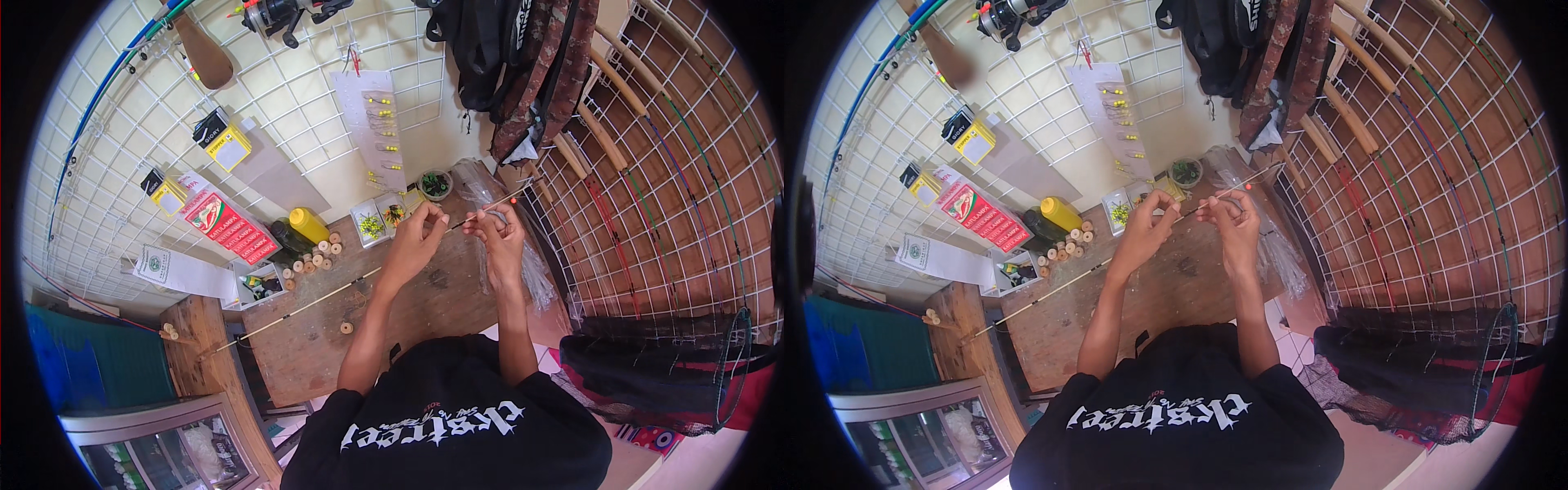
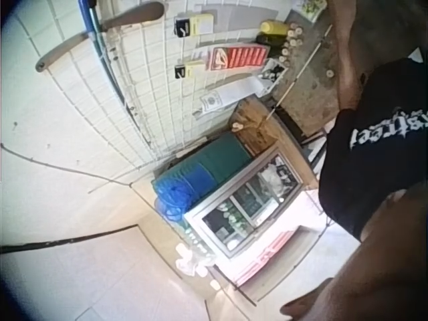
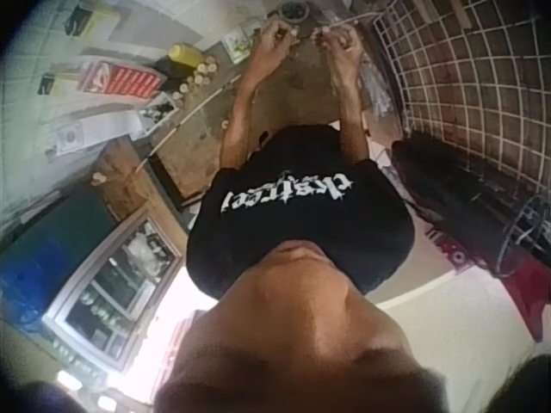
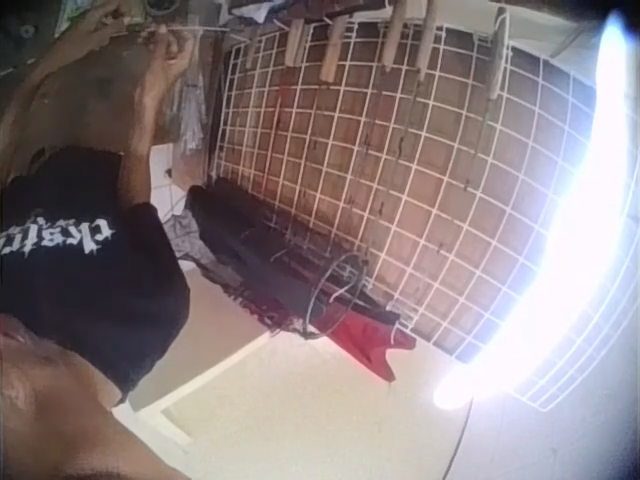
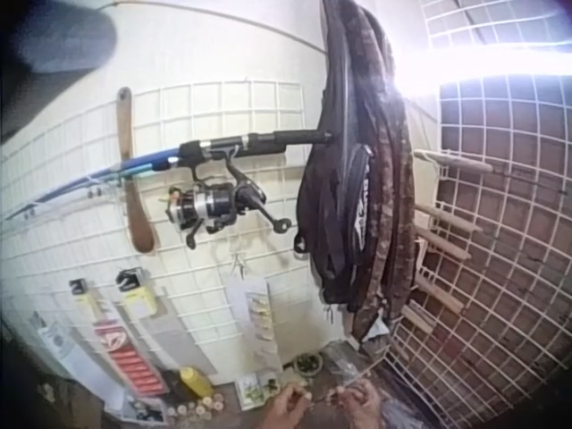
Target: Assemble components of a fishing rig by threading a float and beads onto a fishing line.
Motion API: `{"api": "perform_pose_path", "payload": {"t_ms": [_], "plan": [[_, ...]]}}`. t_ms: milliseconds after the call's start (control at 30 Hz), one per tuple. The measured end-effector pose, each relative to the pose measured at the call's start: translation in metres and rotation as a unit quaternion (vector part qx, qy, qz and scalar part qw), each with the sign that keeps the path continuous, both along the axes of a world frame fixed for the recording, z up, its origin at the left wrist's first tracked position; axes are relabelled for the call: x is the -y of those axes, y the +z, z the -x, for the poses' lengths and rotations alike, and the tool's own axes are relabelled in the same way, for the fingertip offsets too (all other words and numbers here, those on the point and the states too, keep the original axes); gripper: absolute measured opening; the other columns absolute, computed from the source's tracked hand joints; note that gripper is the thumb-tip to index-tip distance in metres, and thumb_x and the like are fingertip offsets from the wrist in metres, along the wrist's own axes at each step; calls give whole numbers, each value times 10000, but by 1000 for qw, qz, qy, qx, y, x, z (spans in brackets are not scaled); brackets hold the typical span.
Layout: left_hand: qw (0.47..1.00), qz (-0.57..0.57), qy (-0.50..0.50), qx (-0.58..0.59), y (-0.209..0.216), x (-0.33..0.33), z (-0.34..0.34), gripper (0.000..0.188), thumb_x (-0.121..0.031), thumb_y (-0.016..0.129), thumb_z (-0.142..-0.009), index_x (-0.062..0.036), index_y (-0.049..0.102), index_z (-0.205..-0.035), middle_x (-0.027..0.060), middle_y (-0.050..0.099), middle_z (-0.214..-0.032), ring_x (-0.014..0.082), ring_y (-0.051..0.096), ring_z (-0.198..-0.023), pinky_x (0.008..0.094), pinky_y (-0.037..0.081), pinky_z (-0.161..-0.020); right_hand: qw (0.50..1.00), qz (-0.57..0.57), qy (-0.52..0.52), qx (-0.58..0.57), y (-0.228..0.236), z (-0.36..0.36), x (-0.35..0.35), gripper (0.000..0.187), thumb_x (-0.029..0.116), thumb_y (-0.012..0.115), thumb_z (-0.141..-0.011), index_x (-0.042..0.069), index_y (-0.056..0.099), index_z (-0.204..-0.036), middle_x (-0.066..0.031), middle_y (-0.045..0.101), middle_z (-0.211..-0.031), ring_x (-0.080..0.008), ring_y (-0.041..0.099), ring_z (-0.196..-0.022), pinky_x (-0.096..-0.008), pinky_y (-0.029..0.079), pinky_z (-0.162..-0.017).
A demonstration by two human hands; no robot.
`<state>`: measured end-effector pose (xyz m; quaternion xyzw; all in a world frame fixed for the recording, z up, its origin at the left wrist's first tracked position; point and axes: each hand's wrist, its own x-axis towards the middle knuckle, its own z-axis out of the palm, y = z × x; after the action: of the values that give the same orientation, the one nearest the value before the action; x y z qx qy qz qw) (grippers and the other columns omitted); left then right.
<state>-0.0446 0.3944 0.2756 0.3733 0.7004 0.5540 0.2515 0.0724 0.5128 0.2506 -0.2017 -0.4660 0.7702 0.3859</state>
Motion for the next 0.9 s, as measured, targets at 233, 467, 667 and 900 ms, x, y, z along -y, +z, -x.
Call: {"api": "perform_pose_path", "payload": {"t_ms": [233, 467, 667, 900], "plan": [[997, -17, -45, 55, -3, -4, 10, 215, -240, 579, -955, -29, 540, -965, 39, 631, -808, 69, 573, -651, 216, 421, -517, 1000, -27, 9, 11, 2, -2, 0, 168, 81, 628, -908, 6, 548, -1035, -156, 677, -889, -184, 670, -766, -316, 560, -722], [988, 2, -123, 94, -7, -3, 21, 261, -223, 681, -886, -28, 594, -1037, 35, 631, -886, 60, 571, -665, 198, 428, -548, 999, -38, 20, 8, 6, -3, -2, 138, 63, 603, -921, 2, 548, -1032, -146, 676, -907, -185, 671, -783, -315, 560, -722], [995, 31, -83, 34, 2, 3, 17, 278, -167, 761, -807, -7, 643, -1001, 12, 635, -859, 28, 528, -605, 189, 412, -532, 995, -93, 20, 23, 8, 0, -9, 125, 42, 603, -916, -9, 541, -1012, -124, 660, -879, -197, 676, -804, -317, 563, -732], [999, 12, -39, -8, 10, 6, 16, 210, -161, 753, -812, 0, 665, -913, -8, 622, -755, 26, 514, -587, 195, 394, -520, 991, -136, 18, -5, 15, 10, -10, 110, 43, 604, -918, -24, 542, -979, -116, 656, -873, -209, 682, -826, -321, 574, -730]]}}
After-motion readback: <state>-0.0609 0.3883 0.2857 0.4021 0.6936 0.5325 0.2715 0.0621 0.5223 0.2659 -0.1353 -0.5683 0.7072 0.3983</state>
